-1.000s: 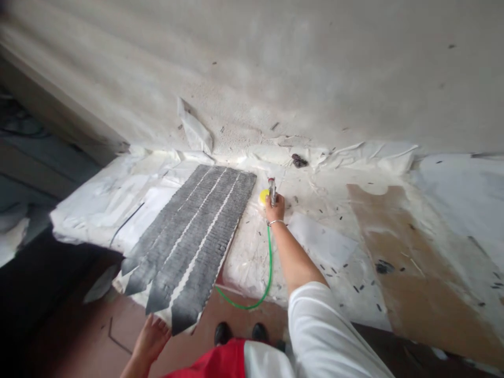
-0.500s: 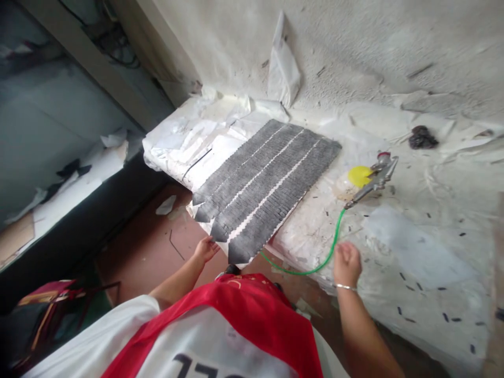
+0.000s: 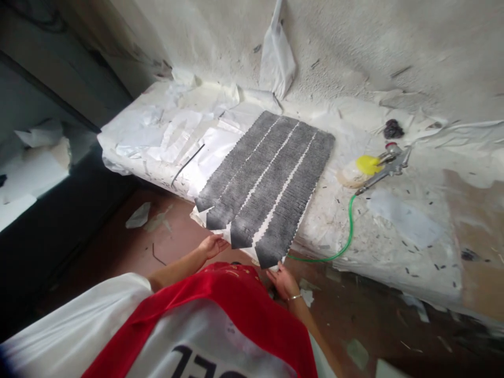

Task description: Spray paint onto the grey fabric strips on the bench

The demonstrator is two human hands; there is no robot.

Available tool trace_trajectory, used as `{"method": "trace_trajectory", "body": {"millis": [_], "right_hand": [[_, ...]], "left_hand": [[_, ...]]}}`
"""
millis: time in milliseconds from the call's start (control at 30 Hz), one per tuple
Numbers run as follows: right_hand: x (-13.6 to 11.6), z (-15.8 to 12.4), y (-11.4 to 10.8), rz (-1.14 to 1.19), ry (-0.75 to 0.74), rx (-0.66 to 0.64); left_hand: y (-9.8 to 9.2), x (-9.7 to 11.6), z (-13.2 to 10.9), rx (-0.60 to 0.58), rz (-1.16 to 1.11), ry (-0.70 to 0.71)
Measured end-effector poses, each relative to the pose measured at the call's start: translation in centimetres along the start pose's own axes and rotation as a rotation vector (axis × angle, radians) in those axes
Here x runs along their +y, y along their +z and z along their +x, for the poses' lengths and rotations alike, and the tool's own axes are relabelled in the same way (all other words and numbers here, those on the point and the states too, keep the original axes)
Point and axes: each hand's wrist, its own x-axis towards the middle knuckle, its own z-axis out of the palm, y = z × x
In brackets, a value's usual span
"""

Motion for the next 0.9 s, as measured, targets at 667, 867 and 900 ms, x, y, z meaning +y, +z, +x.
{"method": "trace_trajectory", "body": {"millis": [667, 867, 900], "right_hand": [[-1.1, -7.0, 13.2, 0.26, -0.22, -0.089], [-4.5, -4.7, 18.1, 0.381, -0.526, 0.056], [-5.0, -4.8, 18.7, 0.399, -0.564, 0.069]], "left_hand": [[5.9, 4.6, -6.0, -0.371, 0.21, 0.121], [6.6, 6.4, -7.6, -0.468, 0.34, 0.224], [6.4, 6.6, -7.5, -0.486, 0.372, 0.236]]}}
